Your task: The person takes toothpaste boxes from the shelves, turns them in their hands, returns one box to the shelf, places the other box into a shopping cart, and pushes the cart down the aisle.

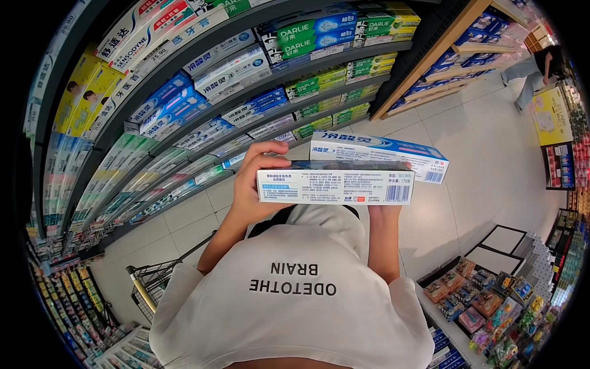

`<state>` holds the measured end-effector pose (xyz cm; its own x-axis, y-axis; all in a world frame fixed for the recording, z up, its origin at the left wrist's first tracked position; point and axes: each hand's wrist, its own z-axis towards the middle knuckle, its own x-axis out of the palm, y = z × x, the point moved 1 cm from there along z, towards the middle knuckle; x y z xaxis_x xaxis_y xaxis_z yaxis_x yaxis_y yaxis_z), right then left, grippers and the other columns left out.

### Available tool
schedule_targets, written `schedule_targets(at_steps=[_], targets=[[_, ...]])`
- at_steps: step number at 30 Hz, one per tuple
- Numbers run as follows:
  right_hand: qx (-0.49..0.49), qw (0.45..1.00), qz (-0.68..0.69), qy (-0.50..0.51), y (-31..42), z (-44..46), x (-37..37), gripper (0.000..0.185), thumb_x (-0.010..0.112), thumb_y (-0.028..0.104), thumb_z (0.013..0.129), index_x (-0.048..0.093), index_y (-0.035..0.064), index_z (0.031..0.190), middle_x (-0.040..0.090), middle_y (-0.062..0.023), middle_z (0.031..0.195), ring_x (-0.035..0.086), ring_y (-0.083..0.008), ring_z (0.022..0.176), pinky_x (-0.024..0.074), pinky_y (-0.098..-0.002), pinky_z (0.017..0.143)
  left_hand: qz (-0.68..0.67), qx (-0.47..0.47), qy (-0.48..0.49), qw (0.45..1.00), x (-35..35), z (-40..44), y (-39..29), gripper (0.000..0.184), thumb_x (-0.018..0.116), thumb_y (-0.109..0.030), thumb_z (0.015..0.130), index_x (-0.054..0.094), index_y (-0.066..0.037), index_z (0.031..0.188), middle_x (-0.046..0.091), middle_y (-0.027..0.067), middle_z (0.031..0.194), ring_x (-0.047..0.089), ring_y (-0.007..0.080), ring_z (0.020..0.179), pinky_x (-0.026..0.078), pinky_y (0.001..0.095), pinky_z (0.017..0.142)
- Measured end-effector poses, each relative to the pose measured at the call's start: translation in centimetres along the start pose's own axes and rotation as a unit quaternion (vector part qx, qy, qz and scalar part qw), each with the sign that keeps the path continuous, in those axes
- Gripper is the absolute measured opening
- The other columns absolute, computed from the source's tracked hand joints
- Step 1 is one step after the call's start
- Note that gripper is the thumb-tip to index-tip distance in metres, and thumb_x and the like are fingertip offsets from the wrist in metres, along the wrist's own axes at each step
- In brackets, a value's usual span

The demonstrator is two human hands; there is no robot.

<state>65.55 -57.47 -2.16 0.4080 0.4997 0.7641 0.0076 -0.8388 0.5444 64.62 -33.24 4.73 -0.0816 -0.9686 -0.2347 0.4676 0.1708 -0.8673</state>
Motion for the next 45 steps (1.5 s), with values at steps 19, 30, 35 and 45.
schedule_targets(at_steps=[19,30,35,45], targets=[[0.071,0.992,-0.053,0.086,-1.3,0.5,-0.9,0.035,0.055,0.043,0.085,0.053,0.0099,0.095,0.049,0.0043,0.072,0.035,-0.0075,0.054,0.0362,-0.022,0.054,-0.454,-0.364,-0.155,0.798,0.6,0.4,0.8,0.043,0.06,-0.018,0.084,0.044,0.004,0.118,0.056,0.0149,0.11,0.058,0.0231,0.099,0.047,0.0341,0.085],[0.054,0.992,-0.076,0.081,-1.3,0.2,-0.9,0.045,0.053,0.054,0.082,0.053,0.0116,0.099,0.042,0.0047,0.065,0.033,-0.0072,0.054,0.0338,-0.0214,0.053,-0.49,-0.377,-0.127,0.776,1.3,0.6,1.8,0.04,0.059,-0.02,0.085,0.047,0.003,0.115,0.058,0.0103,0.105,0.058,0.0174,0.096,0.046,0.0302,0.083],[0.054,0.992,-0.084,0.078,-1.2,0.2,-1.0,0.045,0.054,0.054,0.082,0.053,0.0116,0.099,0.042,0.0045,0.063,0.033,-0.0072,0.053,0.0338,-0.0214,0.053,-0.485,-0.382,-0.127,0.776,1.4,0.5,1.9,0.039,0.06,-0.02,0.085,0.047,0.002,0.115,0.059,0.0094,0.104,0.058,0.0163,0.095,0.046,0.0294,0.082],[0.05,0.993,-0.08,0.067,-1.5,0.2,-0.9,0.042,0.054,0.052,0.083,0.053,0.0111,0.094,0.042,0.0046,0.064,0.034,-0.0069,0.054,0.0332,-0.0219,0.052,-0.467,-0.372,-0.119,0.793,1.3,0.4,1.9,0.039,0.059,-0.023,0.086,0.048,0.002,0.114,0.058,0.0076,0.103,0.058,0.0138,0.093,0.046,0.0277,0.08]])
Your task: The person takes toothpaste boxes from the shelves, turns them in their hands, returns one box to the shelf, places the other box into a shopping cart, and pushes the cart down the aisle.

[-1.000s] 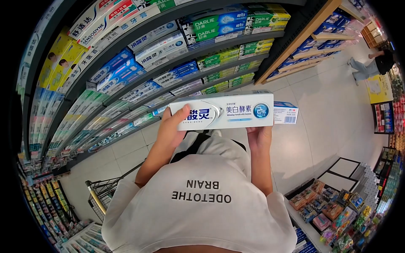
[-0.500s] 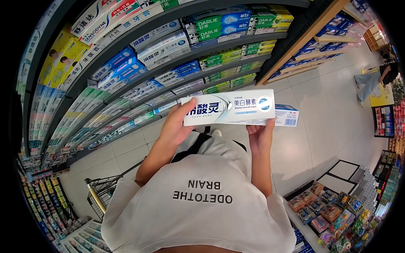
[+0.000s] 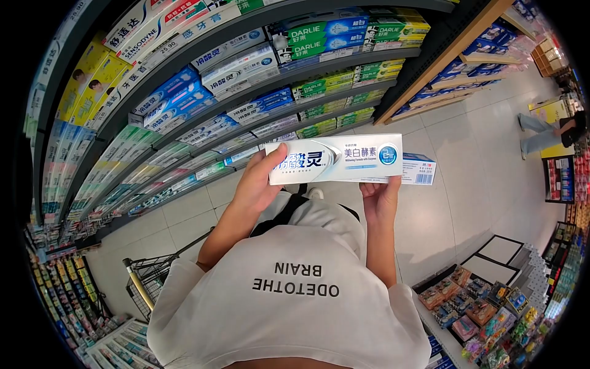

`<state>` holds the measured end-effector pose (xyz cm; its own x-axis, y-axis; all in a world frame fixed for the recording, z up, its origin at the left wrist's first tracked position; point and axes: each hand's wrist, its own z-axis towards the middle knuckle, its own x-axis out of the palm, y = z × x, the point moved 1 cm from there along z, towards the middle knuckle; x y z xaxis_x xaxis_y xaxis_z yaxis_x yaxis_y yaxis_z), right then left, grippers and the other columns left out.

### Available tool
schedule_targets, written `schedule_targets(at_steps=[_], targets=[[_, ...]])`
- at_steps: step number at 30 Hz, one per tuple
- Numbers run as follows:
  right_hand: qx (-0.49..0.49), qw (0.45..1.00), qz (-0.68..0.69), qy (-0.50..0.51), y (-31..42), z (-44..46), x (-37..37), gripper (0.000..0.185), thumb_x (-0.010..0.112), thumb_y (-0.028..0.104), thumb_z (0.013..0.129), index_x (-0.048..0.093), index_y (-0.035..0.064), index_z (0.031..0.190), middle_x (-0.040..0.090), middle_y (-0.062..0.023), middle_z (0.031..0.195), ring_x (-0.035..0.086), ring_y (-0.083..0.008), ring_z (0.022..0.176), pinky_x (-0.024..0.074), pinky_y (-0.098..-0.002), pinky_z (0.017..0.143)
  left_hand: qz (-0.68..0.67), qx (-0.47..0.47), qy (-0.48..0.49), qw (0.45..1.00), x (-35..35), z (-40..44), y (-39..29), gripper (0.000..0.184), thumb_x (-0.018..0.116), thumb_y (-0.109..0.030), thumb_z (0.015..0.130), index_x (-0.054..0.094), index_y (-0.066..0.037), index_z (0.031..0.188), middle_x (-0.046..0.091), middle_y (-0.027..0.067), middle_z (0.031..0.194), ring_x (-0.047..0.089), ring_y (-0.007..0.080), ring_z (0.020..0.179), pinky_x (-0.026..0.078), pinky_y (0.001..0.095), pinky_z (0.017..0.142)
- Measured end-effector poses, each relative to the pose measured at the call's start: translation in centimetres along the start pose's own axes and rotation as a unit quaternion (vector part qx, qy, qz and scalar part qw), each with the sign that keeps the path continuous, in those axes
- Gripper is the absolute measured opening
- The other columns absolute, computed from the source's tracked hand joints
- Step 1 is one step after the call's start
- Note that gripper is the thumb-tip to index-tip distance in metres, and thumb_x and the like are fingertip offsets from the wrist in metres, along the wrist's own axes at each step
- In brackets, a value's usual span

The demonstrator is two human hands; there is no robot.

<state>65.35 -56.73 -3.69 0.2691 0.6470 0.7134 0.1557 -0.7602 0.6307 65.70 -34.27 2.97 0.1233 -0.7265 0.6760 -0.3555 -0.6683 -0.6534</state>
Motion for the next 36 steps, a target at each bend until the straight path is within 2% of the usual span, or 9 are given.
schedule_targets(at_steps=[8,17,24,27,29,31,32,33,36], targets=[[0.012,1.0,0.006,0.008,0.2,-0.2,0.3,0.04,0.054,0.051,0.084,0.052,0.0115,0.09,0.038,0.0053,0.06,0.035,-0.0071,0.054,0.0321,-0.0229,0.052,-0.001,0.0,0.017,1.0,0.2,-0.2,-0.1,0.041,0.059,-0.025,0.086,0.047,0.001,0.115,0.058,0.0076,0.104,0.057,0.0134,0.095,0.045,0.0274,0.081],[-0.015,0.999,-0.017,-0.03,0.6,-0.3,-0.1,0.039,0.055,0.047,0.084,0.053,0.0108,0.097,0.048,0.0058,0.07,0.036,-0.0059,0.055,0.0335,-0.0222,0.052,-0.018,-0.033,-0.008,0.999,-0.1,-0.1,0.1,0.042,0.06,-0.024,0.085,0.047,0.002,0.115,0.058,0.0093,0.106,0.057,0.0162,0.098,0.045,0.0302,0.085],[-0.006,1.0,-0.009,-0.025,0.5,-0.2,-0.4,0.035,0.056,0.046,0.084,0.053,0.0114,0.093,0.045,0.006,0.068,0.034,-0.0057,0.054,0.0322,-0.0216,0.05,-0.017,-0.031,-0.002,0.999,-0.4,-0.1,0.4,0.042,0.06,-0.023,0.085,0.046,0.002,0.116,0.058,0.0101,0.107,0.057,0.0171,0.098,0.045,0.0312,0.085],[-0.006,1.0,-0.008,-0.028,0.6,-0.3,0.0,0.034,0.055,0.044,0.085,0.053,0.0115,0.093,0.046,0.0059,0.068,0.034,-0.0055,0.054,0.0324,-0.0215,0.05,0.0,-0.039,0.0,0.999,0.1,-0.4,0.1,0.045,0.066,-0.018,0.08,0.046,0.003,0.115,0.058,0.01,0.106,0.056,0.0163,0.097,0.045,0.0311,0.085],[-0.009,1.0,-0.006,-0.024,0.6,-0.2,0.2,0.033,0.054,0.043,0.086,0.053,0.0115,0.095,0.05,0.0057,0.071,0.038,-0.005,0.055,0.0343,-0.0212,0.05,0.074,-0.012,0.027,0.997,-0.1,-0.5,0.1,0.049,0.071,-0.013,0.075,0.046,0.003,0.114,0.058,0.0097,0.105,0.056,0.0158,0.097,0.045,0.0307,0.084],[-0.026,0.999,-0.006,-0.033,0.6,-0.2,-0.3,0.035,0.054,0.042,0.086,0.054,0.011,0.102,0.056,0.0033,0.084,0.048,-0.0071,0.065,0.0415,-0.0229,0.058,0.109,-0.004,0.038,0.993,-0.5,-0.6,0.1,0.055,0.077,-0.007,0.065,0.047,0.001,0.11,0.058,0.0079,0.101,0.055,0.0155,0.096,0.044,0.0294,0.085],[-0.035,0.999,-0.006,-0.037,0.6,-0.3,-0.5,0.036,0.053,0.042,0.087,0.054,0.0107,0.106,0.059,0.002,0.09,0.053,-0.0082,0.071,0.0451,-0.0237,0.062,0.143,0.017,0.049,0.988,-0.5,-0.6,0.0,0.054,0.077,-0.007,0.065,0.047,0.0,0.11,0.057,0.0079,0.102,0.054,0.0155,0.096,0.044,0.0292,0.085],[-0.042,0.999,0.005,-0.024,0.7,-0.6,0.0,0.044,0.054,0.042,0.086,0.051,0.0108,0.116,0.057,-0.0014,0.113,0.056,-0.0148,0.097,0.0475,-0.0304,0.082,0.176,0.037,0.059,0.982,-0.4,-0.8,-0.2,0.054,0.077,-0.008,0.065,0.047,-0.001,0.11,0.057,0.0078,0.104,0.054,0.0156,0.097,0.044,0.0291,0.085],[-0.038,0.997,0.028,0.055,0.7,-0.5,-1.4,0.047,0.055,0.042,0.085,0.05,0.0105,0.119,0.054,-0.0025,0.119,0.051,-0.0184,0.11,0.0423,-0.0357,0.093,0.238,0.136,0.099,0.957,0.1,-1.1,-0.6,0.053,0.078,-0.008,0.065,0.048,-0.002,0.108,0.051,0.008,0.111,0.052,0.0152,0.099,0.044,0.029,0.085]])
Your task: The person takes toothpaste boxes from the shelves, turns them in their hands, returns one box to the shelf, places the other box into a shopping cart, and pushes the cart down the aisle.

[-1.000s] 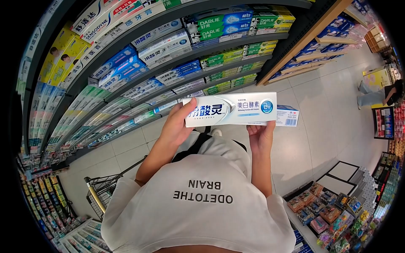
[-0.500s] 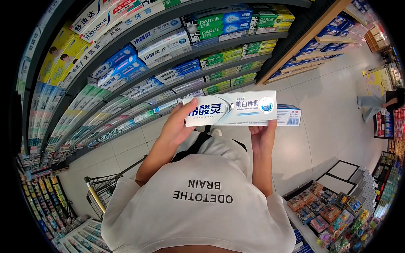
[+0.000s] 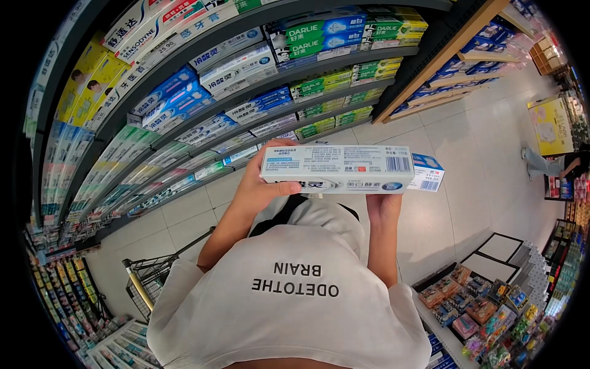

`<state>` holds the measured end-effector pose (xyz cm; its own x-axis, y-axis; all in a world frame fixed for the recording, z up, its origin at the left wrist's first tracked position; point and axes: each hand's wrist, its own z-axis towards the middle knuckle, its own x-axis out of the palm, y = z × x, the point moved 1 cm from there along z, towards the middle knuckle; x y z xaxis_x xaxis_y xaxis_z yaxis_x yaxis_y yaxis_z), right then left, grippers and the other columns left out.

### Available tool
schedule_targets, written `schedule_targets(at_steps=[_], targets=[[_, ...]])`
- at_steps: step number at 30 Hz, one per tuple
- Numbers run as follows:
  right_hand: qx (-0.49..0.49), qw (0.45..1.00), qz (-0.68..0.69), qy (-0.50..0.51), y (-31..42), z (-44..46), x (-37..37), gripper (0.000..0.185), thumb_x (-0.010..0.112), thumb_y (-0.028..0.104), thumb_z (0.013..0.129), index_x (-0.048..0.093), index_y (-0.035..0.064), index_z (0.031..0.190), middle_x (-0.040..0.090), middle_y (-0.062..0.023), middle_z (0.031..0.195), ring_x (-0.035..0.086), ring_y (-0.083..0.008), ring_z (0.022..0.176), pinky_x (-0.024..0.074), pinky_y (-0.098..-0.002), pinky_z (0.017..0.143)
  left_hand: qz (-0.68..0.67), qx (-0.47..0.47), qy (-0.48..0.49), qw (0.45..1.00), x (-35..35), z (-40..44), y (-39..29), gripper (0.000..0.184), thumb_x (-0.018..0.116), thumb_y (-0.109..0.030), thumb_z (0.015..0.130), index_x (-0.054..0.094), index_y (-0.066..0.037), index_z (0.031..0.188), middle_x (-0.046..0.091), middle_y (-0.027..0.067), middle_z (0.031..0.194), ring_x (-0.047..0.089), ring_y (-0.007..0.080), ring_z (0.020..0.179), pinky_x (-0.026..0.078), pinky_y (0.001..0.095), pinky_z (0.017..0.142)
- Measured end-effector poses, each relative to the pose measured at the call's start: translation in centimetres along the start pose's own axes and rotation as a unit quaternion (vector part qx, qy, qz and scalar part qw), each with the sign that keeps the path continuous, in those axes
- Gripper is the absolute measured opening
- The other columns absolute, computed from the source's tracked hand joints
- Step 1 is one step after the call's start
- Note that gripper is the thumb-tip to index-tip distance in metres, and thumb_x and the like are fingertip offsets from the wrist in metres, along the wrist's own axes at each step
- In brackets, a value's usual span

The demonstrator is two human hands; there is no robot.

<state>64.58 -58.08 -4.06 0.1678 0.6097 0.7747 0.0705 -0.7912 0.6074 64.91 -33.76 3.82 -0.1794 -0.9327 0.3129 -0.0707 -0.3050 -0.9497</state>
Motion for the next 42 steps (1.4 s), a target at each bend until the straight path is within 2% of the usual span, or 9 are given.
schedule_targets(at_steps=[4,10,13,17,22,25,28,42], targets=[[-0.007,1.0,0.03,0.004,0.1,-0.2,0.5,0.046,0.055,0.042,0.085,0.051,0.0106,0.118,0.056,-0.002,0.115,0.052,-0.0184,0.107,0.0424,-0.0368,0.092,0.072,0.096,0.033,0.992,-0.1,0.0,0.0,0.054,0.079,-0.007,0.062,0.049,-0.003,0.106,0.043,0.009,0.118,0.049,0.0154,0.104,0.043,0.0295,0.085],[-0.002,1.0,0.02,-0.017,0.1,0.1,0.5,0.039,0.053,0.034,0.088,0.051,0.007,0.116,0.057,-0.0042,0.112,0.054,-0.0178,0.103,0.045,-0.0341,0.09,0.178,0.17,0.042,0.968,0.3,-0.1,-0.6,0.054,0.08,-0.007,0.059,0.051,-0.006,0.105,0.042,0.0102,0.115,0.047,0.0194,0.106,0.041,0.0292,0.088],[-0.001,0.999,0.026,-0.033,0.1,0.0,0.3,0.036,0.053,0.029,0.088,0.051,0.0053,0.115,0.057,-0.0053,0.111,0.055,-0.0181,0.101,0.0468,-0.0332,0.087,0.179,0.183,0.042,0.966,0.2,-0.1,-0.5,0.054,0.081,-0.008,0.059,0.052,-0.006,0.104,0.042,0.0101,0.115,0.047,0.0198,0.105,0.041,0.0295,0.088],[0.005,0.998,0.031,-0.061,-0.2,0.1,-0.4,0.038,0.055,0.03,0.086,0.053,0.0031,0.113,0.058,-0.0078,0.11,0.056,-0.0212,0.101,0.0467,-0.0354,0.088,0.175,0.171,0.039,0.969,0.5,-0.2,-0.8,0.052,0.08,-0.007,0.06,0.053,-0.006,0.105,0.043,0.0101,0.115,0.047,0.0196,0.105,0.042,0.0294,0.087],[0.016,0.997,0.05,-0.048,-0.3,0.3,-0.5,0.036,0.054,0.028,0.087,0.052,0.0034,0.113,0.058,-0.007,0.109,0.056,-0.0199,0.1,0.0469,-0.0346,0.087,0.211,0.175,0.036,0.961,0.9,-0.3,-1.5,0.05,0.079,-0.006,0.062,0.053,-0.006,0.106,0.043,0.0101,0.115,0.048,0.0198,0.105,0.043,0.0291,0.084],[0.031,0.997,0.055,-0.042,-0.4,0.3,-0.2,0.035,0.054,0.027,0.087,0.052,0.0036,0.113,0.058,-0.0065,0.109,0.055,-0.0195,0.1,0.0467,-0.0347,0.087,0.217,0.169,0.026,0.961,1.0,-0.3,-1.1,0.053,0.081,-0.011,0.059,0.055,-0.005,0.105,0.046,0.0128,0.114,0.045,0.024,0.108,0.038,0.0323,0.088],[0.035,0.997,0.055,-0.046,-0.6,0.5,-0.7,0.036,0.054,0.028,0.087,0.052,0.0038,0.113,0.058,-0.0064,0.109,0.055,-0.0199,0.1,0.0465,-0.0352,0.087,0.225,0.183,0.036,0.956,1.2,-0.1,-1.3,0.049,0.078,-0.007,0.062,0.055,-0.006,0.105,0.044,0.0097,0.114,0.049,0.0211,0.105,0.043,0.0289,0.084],[0.035,0.998,0.046,-0.037,-0.2,0.4,0.3,0.036,0.053,0.03,0.088,0.052,0.0046,0.113,0.058,-0.0056,0.109,0.055,-0.0194,0.1,0.0462,-0.0356,0.087,0.202,0.168,0.023,0.965,1.0,-0.7,-1.2,0.052,0.079,-0.006,0.06,0.054,-0.006,0.105,0.044,0.0095,0.114,0.05,0.0198,0.104,0.044,0.0286,0.085]])
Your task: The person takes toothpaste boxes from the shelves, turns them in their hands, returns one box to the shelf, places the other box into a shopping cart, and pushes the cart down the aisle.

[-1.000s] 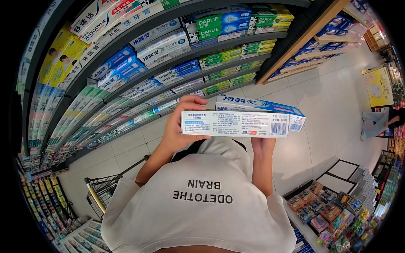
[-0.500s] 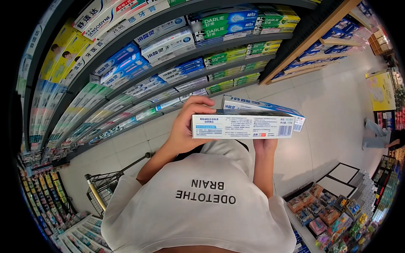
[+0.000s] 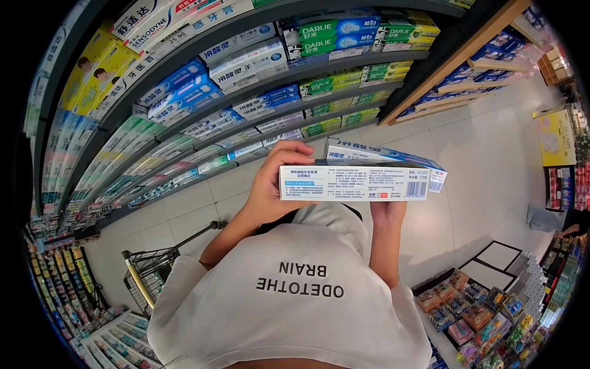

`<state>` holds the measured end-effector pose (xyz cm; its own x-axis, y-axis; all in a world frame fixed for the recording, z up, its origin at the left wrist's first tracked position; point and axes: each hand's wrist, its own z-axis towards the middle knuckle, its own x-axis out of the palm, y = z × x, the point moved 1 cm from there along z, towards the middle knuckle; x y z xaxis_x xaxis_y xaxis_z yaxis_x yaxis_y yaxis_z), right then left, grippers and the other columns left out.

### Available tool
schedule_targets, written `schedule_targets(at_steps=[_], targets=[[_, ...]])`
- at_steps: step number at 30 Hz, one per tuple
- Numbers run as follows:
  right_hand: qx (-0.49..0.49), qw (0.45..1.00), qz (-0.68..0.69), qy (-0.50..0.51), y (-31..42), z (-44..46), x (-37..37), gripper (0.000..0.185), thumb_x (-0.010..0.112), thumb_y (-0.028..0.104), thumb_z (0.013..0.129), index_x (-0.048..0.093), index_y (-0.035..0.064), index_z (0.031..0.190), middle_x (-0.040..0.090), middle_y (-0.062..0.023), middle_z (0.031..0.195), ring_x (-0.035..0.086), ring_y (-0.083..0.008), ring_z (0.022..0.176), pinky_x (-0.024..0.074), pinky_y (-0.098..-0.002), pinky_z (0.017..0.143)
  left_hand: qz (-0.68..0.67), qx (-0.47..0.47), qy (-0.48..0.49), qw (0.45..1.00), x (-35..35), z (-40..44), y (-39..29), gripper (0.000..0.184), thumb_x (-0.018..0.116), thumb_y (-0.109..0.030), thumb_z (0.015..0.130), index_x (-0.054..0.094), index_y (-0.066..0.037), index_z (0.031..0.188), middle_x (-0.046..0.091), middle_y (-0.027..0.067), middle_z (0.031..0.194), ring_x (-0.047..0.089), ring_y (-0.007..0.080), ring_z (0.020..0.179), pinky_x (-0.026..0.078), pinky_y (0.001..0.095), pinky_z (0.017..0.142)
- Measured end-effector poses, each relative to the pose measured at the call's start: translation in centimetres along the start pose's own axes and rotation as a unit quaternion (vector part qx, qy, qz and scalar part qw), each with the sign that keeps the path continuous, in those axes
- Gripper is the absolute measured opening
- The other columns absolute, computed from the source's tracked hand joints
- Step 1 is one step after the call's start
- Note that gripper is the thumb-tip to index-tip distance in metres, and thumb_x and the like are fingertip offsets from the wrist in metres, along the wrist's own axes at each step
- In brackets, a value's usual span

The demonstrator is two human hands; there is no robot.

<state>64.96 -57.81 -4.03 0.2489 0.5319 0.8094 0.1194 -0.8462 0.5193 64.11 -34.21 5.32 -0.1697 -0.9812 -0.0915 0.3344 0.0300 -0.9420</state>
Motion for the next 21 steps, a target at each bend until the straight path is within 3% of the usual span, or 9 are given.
schedule_targets(at_steps=[21], targets=[[0.006,0.999,-0.017,-0.026,-0.5,-0.7,-0.4,0.035,0.053,0.028,0.088,0.052,0.0053,0.114,0.058,-0.0048,0.11,0.055,-0.0187,0.101,0.0462,-0.0346,0.088,0.013,0.007,-0.007,1.0,0.0,-1.1,0.0,0.051,0.08,-0.007,0.06,0.054,-0.006,0.104,0.045,0.0101,0.113,0.051,0.02,0.103,0.044,0.0286,0.084]])
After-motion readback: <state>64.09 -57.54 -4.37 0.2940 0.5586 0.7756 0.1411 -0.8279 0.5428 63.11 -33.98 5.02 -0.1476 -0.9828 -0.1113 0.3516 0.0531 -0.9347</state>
